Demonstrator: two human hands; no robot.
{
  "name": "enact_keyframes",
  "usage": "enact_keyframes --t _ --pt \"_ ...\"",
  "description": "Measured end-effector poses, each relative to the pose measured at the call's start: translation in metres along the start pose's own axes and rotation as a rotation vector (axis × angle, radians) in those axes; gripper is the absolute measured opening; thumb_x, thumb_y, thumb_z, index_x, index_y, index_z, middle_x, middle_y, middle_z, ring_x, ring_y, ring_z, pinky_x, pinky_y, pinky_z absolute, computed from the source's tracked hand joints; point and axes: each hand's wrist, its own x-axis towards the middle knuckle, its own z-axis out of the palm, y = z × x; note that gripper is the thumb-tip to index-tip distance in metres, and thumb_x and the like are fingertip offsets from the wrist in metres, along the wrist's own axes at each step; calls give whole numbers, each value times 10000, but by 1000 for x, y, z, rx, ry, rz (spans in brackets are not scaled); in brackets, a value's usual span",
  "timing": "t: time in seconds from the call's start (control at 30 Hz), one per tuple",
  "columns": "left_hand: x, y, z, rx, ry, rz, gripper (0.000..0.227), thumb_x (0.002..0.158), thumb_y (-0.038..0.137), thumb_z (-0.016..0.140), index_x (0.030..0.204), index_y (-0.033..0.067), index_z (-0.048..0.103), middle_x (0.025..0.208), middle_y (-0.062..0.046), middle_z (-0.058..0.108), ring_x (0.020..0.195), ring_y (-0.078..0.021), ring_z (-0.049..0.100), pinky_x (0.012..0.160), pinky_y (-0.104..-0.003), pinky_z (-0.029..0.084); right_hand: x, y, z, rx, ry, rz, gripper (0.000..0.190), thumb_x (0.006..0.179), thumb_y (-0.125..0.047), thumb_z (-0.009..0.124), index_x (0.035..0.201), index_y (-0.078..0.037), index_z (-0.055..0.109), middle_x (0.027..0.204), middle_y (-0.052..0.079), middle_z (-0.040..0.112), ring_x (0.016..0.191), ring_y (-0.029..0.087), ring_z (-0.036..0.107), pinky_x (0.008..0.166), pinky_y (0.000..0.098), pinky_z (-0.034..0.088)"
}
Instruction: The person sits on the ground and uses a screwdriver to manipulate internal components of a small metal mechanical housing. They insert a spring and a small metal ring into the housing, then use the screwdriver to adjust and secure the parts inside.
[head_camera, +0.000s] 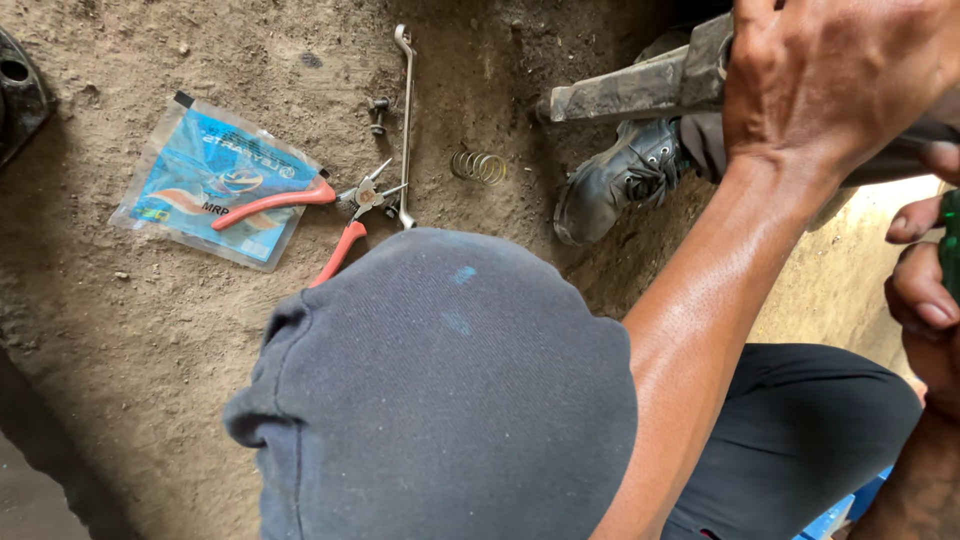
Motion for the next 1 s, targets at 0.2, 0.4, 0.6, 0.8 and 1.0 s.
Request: enact_keyframes --t 0.2,0.4,0.6,0.8,1.0 --pt "9 9 -16 43 -45 -24 199 940 310 607 840 142 645 656 -67 531 689 -252 554 764 -454 379 -4 3 -6 386 -22 123 535 1185 -227 519 1597 42 306 1003 20 502 598 -18 442 484 96 310" --pt "13 11 -17 99 38 9 288 988 324 576 823 93 622 702 -84 527 763 -269 547 771 -448 367 1 -11 10 563 40 194 447 1167 -224 523 1538 -19 380 1006 17 534 551 -7 471 450 97 328" --pt "12 13 -24 186 2 -5 400 1065 431 545 852 103 626 782 -53 558 772 -225 518 733 -417 362 15 -41 46 147 262 275 345 1115 -311 478 1370 -89 544 821 -56 511 460 -36 355 378 112 249" --pt "11 18 -40 258 43 5 417 1130 478 472 941 122 579 906 -10 543 860 -187 541 699 -349 335 24 -70 68 98 315 251 305 1126 -245 473 1296 -14 577 801 -6 557 479 38 404 402 172 306" --pt "14 22 -50 289 57 4 413 1123 493 450 961 135 576 923 -4 539 923 -187 557 765 -346 359 11 -88 88 87 387 265 293 1101 -209 519 1253 15 630 785 27 588 469 66 482 375 192 341"
